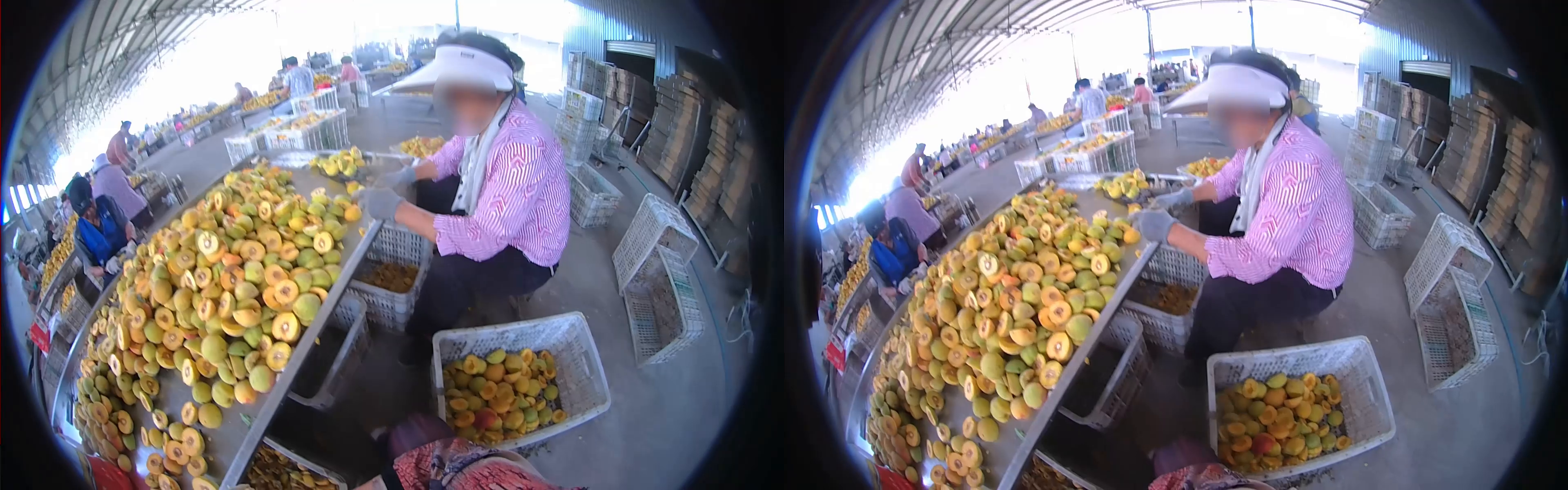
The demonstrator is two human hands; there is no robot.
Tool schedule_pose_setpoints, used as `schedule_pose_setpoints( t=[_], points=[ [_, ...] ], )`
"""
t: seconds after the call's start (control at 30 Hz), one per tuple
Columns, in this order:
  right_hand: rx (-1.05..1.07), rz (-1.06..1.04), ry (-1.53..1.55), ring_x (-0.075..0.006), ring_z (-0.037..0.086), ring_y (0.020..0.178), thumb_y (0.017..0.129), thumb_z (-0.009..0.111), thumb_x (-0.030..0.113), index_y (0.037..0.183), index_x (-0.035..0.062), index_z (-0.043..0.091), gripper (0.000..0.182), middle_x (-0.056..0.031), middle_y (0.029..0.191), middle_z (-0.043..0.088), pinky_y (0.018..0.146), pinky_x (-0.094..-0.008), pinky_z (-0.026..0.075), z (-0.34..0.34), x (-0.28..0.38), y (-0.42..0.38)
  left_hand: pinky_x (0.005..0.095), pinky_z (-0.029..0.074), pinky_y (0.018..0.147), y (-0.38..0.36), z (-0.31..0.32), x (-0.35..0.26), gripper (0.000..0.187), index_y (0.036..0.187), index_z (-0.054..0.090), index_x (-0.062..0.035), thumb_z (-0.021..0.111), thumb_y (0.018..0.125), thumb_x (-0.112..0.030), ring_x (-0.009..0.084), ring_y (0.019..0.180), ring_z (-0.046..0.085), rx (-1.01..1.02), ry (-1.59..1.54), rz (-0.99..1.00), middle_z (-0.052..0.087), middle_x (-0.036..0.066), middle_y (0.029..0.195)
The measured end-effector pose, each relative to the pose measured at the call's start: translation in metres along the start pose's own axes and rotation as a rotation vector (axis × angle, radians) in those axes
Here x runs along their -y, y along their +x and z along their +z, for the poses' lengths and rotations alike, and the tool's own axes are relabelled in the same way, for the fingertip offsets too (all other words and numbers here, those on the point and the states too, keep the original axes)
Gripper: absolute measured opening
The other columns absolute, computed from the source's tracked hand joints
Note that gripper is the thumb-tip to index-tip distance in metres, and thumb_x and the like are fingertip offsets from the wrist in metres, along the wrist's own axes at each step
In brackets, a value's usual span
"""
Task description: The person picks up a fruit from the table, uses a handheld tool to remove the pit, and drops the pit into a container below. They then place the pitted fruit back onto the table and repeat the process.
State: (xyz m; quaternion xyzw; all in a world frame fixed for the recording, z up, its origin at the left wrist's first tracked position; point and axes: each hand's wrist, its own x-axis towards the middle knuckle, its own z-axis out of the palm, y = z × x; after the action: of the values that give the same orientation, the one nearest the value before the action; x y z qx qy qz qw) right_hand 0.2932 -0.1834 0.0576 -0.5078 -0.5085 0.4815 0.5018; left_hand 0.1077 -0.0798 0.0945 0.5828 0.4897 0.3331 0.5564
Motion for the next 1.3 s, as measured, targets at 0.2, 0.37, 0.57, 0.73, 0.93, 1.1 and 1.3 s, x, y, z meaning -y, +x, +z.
schedule_pose_setpoints(
  t=[0.2,0.37,0.57,0.73,0.93,1.1,1.3],
  points=[
    [-0.020,0.008,0.009,-0.0277,0.062,0.077,0.083,0.059,0.018,0.099,0.0028,0.054,0.023,-0.0145,0.086,0.061,0.066,-0.0372,0.051,-0.006,0.001,-0.005,0.0263,0.047,0.070,-0.008,0.004,-0.002,0.011,0.097,0.061,0.0040,0.060,0.087,-0.001,0.0150,0.077,0.056,0.027,0.160,0.371,0.062,0.008,0.089],
    [-0.019,0.018,0.015,-0.0285,0.062,0.077,0.083,0.059,0.019,0.098,0.0027,0.055,0.023,-0.0149,0.086,0.061,0.066,-0.0376,0.051,-0.005,-0.001,-0.009,0.0330,0.049,0.072,-0.013,0.006,-0.015,0.014,0.097,0.061,0.0037,0.061,0.083,0.002,0.0245,0.078,0.059,0.100,0.374,0.677,0.063,0.014,0.090],
    [0.001,0.019,0.034,-0.0295,0.062,0.076,0.083,0.059,0.020,0.098,0.0025,0.055,0.023,-0.0154,0.084,0.062,0.066,-0.0381,0.051,-0.006,0.002,-0.017,0.0358,0.049,0.071,-0.012,0.000,-0.019,0.016,0.097,0.062,0.0034,0.063,0.081,0.003,0.0285,0.079,0.060,0.178,0.450,0.683,0.063,0.016,0.091],
    [0.028,0.008,0.025,-0.0303,0.063,0.076,0.082,0.059,0.021,0.097,0.0024,0.055,0.024,-0.0158,0.084,0.062,0.066,-0.0385,0.051,0.003,0.000,-0.012,0.0337,0.048,0.074,-0.010,-0.013,-0.023,0.016,0.095,0.062,0.0009,0.063,0.079,0.004,0.0265,0.080,0.058,0.336,0.432,0.557,0.061,0.014,0.088],
    [0.064,-0.030,-0.025,-0.0312,0.063,0.075,0.082,0.059,0.022,0.096,0.0023,0.055,0.024,-0.0163,0.082,0.062,0.065,-0.0391,0.051,0.030,-0.004,0.000,0.0334,0.049,0.068,-0.008,-0.026,-0.042,0.019,0.095,0.063,-0.0005,0.066,0.076,0.002,0.0252,0.076,0.059,0.487,0.572,0.731,0.061,0.014,0.088],
    [0.091,-0.063,-0.061,-0.0320,0.063,0.075,0.082,0.059,0.022,0.096,0.0021,0.056,0.025,-0.0167,0.082,0.062,0.065,-0.0395,0.051,0.047,-0.006,0.008,0.0368,0.050,0.067,-0.014,-0.033,-0.062,0.023,0.095,0.063,-0.0021,0.070,0.072,0.000,0.0283,0.076,0.062,0.527,0.653,0.845,0.063,0.014,0.088],
    [0.115,-0.097,-0.099,-0.0330,0.063,0.075,0.082,0.059,0.023,0.095,0.0020,0.056,0.025,-0.0172,0.081,0.062,0.065,-0.0400,0.051,0.063,-0.006,0.016,0.0375,0.051,0.068,-0.015,-0.036,-0.067,0.025,0.094,0.064,-0.0040,0.071,0.071,0.000,0.0310,0.077,0.062,0.561,0.702,0.867,0.063,0.015,0.090]
  ],
)
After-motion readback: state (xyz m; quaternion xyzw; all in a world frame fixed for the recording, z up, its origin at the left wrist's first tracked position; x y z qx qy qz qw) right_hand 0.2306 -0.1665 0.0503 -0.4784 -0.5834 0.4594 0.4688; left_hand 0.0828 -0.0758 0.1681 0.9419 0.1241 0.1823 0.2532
